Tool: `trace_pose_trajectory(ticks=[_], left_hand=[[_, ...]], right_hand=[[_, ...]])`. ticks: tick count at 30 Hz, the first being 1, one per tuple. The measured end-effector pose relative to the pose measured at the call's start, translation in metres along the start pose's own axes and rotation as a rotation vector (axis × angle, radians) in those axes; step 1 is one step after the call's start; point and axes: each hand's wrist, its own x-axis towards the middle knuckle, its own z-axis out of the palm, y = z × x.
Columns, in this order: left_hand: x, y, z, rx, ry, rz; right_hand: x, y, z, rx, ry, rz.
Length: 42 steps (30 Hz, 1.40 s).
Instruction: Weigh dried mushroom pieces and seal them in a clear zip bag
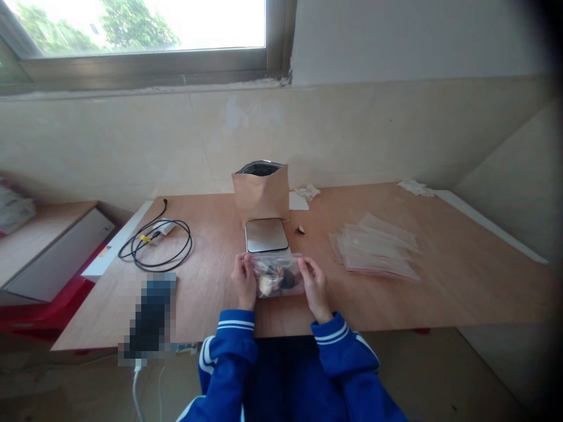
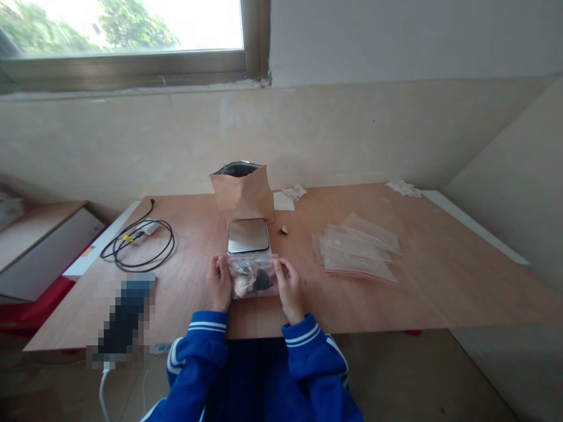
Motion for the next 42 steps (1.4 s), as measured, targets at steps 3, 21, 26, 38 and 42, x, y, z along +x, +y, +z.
trace_pose_trajectory(ticks=[3, 21, 26, 38, 42], left_hand=[[0.000, 0.003, -0.001, -0.099, -0.088, 0.000], [-0.014, 0.009, 0.006, -0.361, -0.690, -0.089], [-0.014, 0.010, 0.005, -0.325, -0.670, -0.077], [-0.010, 0.007, -0.002, -0.436, -0.300, -0.124], [-0.013, 0.012, -0.004, -0.491, -0.258, -0.208]], right_hand=[[0.002, -0.002, -0.001, 0.035, 0.035, -0.024], [0.016, -0.018, -0.036, 0.178, -0.010, -0.043], [0.023, -0.011, -0.034, 0.189, 0.024, -0.063], [0.009, 0.012, -0.022, 0.059, -0.017, -0.072], [0.008, 0.013, -0.023, 0.045, 0.014, -0.037]])
